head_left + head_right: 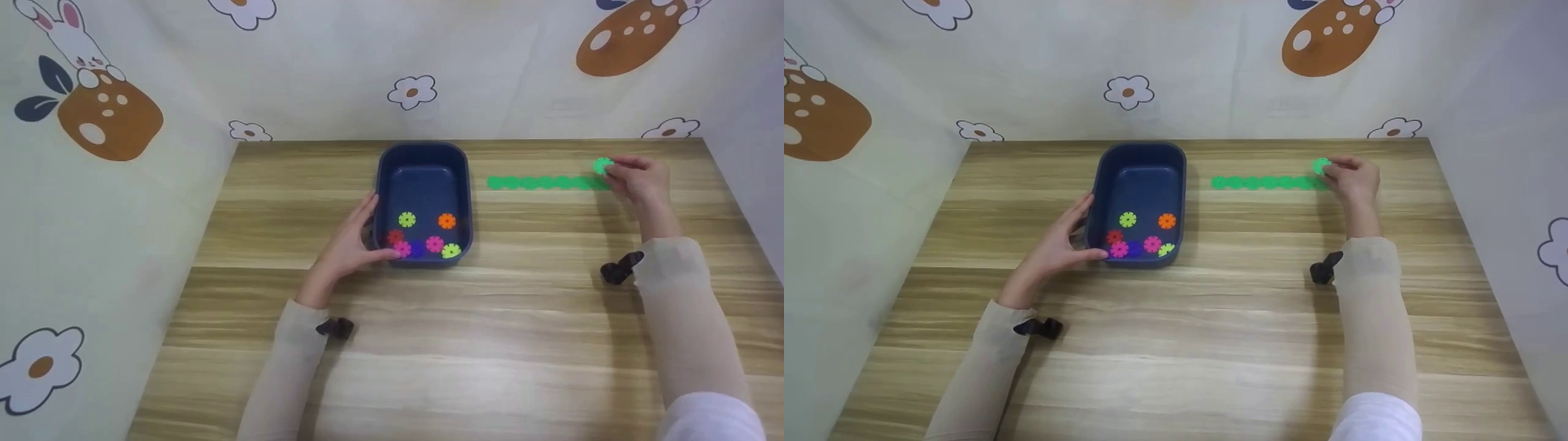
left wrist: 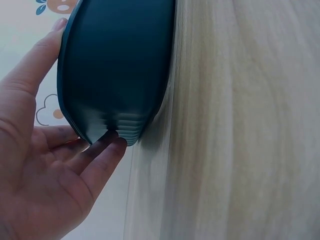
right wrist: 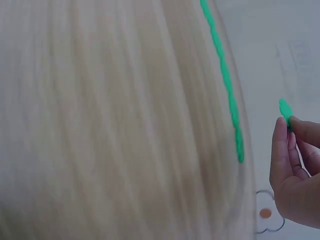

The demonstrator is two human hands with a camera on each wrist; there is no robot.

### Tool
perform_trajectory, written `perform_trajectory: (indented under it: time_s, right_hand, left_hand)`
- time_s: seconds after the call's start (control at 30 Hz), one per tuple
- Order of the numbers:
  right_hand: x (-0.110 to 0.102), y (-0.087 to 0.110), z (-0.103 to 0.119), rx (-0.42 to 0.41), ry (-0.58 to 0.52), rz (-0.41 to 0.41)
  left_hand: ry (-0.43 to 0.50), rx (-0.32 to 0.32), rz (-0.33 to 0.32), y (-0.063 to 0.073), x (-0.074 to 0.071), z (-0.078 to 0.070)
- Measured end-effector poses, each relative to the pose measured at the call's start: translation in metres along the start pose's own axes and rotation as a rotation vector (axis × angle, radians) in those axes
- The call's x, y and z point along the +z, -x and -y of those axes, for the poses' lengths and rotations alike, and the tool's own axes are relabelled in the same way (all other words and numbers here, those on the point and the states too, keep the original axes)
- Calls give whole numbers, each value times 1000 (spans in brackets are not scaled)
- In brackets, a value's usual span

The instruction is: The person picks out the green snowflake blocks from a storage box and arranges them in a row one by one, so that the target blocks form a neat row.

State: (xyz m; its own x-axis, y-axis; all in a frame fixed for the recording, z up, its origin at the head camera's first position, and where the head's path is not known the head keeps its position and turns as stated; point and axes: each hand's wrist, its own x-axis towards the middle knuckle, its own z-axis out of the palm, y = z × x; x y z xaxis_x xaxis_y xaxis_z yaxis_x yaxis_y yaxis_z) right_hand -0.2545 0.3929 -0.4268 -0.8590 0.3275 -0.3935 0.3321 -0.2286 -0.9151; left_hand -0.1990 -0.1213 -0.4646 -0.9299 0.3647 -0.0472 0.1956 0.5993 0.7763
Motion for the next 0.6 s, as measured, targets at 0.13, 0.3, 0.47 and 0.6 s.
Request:
perform_trajectory:
  time_s: [0.13, 0.3, 0.47, 0.6]
  right_hand:
    - [-17, -4, -5, 43, 19, -60]
    - [-35, -11, -10, 77, 84, -121]
    - [-42, -18, -10, 101, 239, -146]
    - [-39, -19, -10, 71, 407, -150]
  left_hand:
    - [11, 11, 2, -1, 0, 1]
    - [20, 21, 2, 0, 1, 1]
    - [0, 8, -5, 0, 2, 1]
    - [-2, 7, -8, 0, 2, 1]
